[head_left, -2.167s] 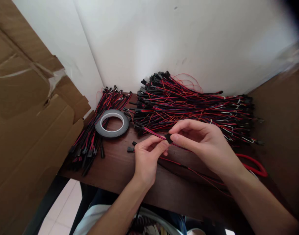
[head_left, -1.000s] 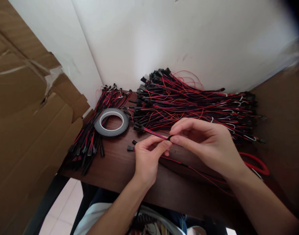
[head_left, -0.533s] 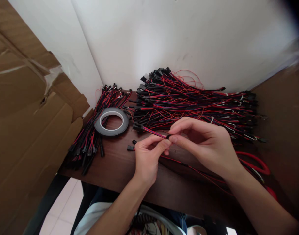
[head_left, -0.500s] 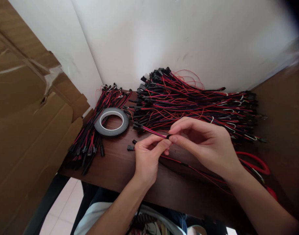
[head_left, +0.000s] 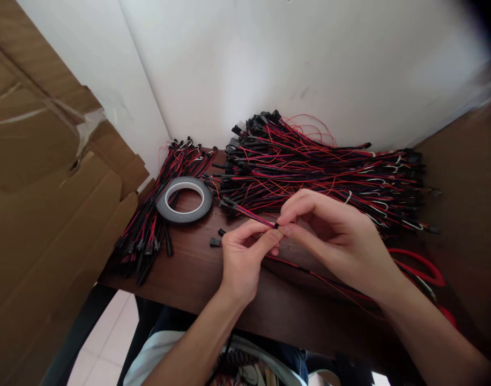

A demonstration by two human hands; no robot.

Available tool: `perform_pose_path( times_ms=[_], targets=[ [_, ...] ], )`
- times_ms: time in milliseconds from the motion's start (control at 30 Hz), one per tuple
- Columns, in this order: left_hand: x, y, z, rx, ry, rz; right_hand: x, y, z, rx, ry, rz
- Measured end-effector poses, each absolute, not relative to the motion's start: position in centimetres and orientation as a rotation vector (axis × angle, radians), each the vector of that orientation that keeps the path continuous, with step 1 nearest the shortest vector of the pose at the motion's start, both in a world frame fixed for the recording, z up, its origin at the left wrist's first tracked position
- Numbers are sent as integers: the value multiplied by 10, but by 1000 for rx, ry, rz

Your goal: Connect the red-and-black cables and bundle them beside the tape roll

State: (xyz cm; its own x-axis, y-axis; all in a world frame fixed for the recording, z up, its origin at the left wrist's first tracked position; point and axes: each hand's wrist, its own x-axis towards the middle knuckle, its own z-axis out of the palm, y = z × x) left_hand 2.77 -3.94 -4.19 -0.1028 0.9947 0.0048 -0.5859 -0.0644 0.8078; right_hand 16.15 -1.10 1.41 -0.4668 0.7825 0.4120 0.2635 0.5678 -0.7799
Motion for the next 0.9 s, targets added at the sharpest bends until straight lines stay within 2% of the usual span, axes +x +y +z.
perform_pose_path(
  times_ms=[200,533,900],
  targets=[
    [28,-40,-41,753,804,1536,166,-8,11,-908,-1870,931],
    [28,-39,-43,751,871,1571,174,-10,16,-1106,-1861,1403],
    [30,-37,-43,702,848,1599,167,-13,11,-1126,-1712,1247]
  ],
)
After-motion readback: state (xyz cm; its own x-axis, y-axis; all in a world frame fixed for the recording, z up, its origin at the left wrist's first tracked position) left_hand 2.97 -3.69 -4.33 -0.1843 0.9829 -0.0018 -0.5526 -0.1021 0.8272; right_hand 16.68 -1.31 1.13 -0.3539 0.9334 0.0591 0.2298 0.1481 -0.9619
